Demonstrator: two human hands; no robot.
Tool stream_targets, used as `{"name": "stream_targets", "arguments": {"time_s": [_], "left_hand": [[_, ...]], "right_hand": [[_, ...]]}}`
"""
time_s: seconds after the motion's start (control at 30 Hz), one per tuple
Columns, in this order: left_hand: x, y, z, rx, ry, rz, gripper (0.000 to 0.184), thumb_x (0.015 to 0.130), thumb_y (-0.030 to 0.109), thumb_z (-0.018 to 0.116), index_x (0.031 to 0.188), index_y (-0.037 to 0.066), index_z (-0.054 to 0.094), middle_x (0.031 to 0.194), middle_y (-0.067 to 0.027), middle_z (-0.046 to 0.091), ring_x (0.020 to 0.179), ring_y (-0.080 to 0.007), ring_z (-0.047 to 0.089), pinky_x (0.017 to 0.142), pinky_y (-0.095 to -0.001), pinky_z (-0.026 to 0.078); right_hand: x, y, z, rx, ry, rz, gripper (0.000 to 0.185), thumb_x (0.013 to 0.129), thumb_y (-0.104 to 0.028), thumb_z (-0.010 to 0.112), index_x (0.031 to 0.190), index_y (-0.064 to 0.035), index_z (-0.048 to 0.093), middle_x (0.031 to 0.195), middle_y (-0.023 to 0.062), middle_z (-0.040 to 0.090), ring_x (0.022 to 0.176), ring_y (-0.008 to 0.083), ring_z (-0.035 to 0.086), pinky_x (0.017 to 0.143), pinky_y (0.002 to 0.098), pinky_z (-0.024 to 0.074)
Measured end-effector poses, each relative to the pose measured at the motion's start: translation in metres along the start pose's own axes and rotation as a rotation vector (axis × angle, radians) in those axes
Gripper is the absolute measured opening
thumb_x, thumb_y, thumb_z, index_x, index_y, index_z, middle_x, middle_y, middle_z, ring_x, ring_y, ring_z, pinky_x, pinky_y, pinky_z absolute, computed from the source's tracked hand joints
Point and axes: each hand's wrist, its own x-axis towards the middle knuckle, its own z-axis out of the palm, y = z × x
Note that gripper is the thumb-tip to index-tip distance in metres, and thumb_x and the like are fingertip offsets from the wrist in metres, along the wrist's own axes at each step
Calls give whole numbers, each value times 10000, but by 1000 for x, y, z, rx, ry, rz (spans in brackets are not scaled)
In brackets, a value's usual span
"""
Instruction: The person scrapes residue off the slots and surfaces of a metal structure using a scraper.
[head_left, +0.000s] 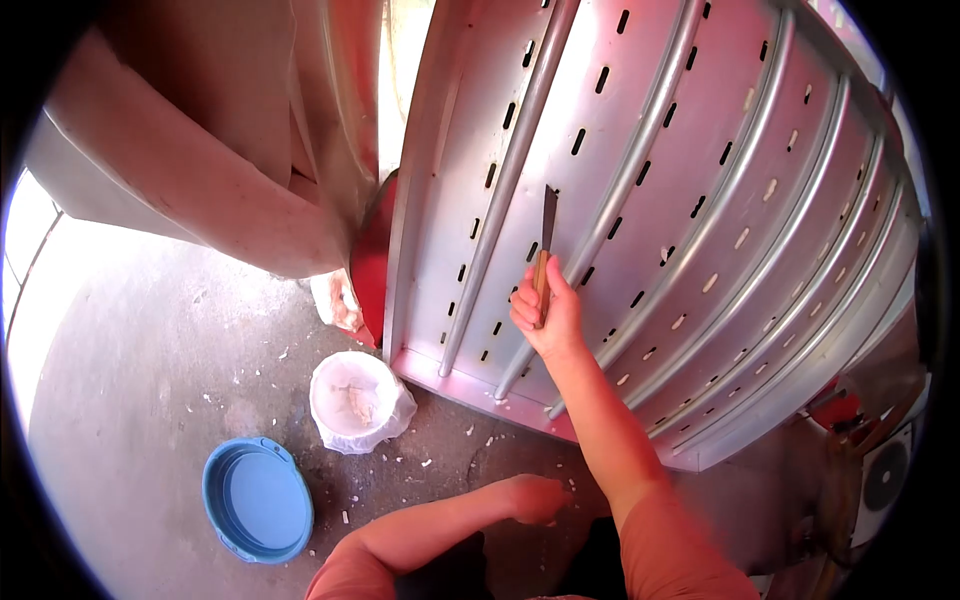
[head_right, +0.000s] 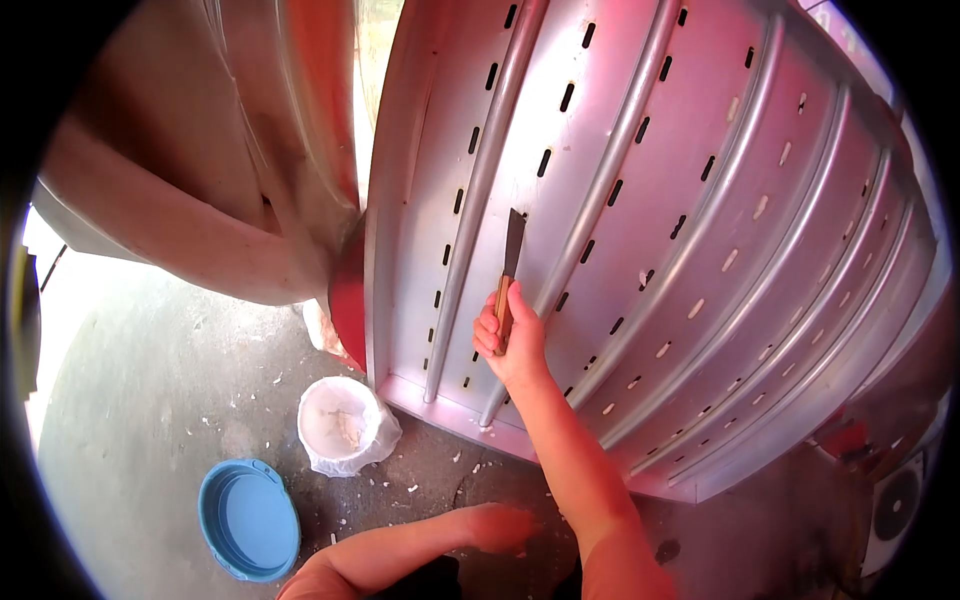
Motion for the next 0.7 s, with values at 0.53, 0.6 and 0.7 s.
{"name": "stream_targets", "arguments": {"time_s": [0.53,0.6,0.7], "left_hand": [[7,-15,-2,-67,-161,-71,449,822,264,630,1178,21,504,1068,-207,584,1011,-388,568,830,-446,478],[5,-16,7,-68,-115,-63,458,832,279,618,1193,25,498,1095,-205,574,1028,-381,564,841,-442,475],[4,-17,9,-55,-107,-49,469,843,306,607,1204,28,491,1116,-205,563,1042,-376,561,851,-441,473]], "right_hand": [[-7,-106,47,-506,141,-421,295,974,-351,452,944,-57,452,645,42,466,490,143,448,417,279,325],[-12,-142,31,-420,236,-583,299,971,-365,452,955,-66,456,656,40,472,501,140,452,416,275,321],[-13,-195,10,-450,237,-625,303,966,-374,456,974,-72,466,679,43,479,516,135,442,418,273,318]]}}
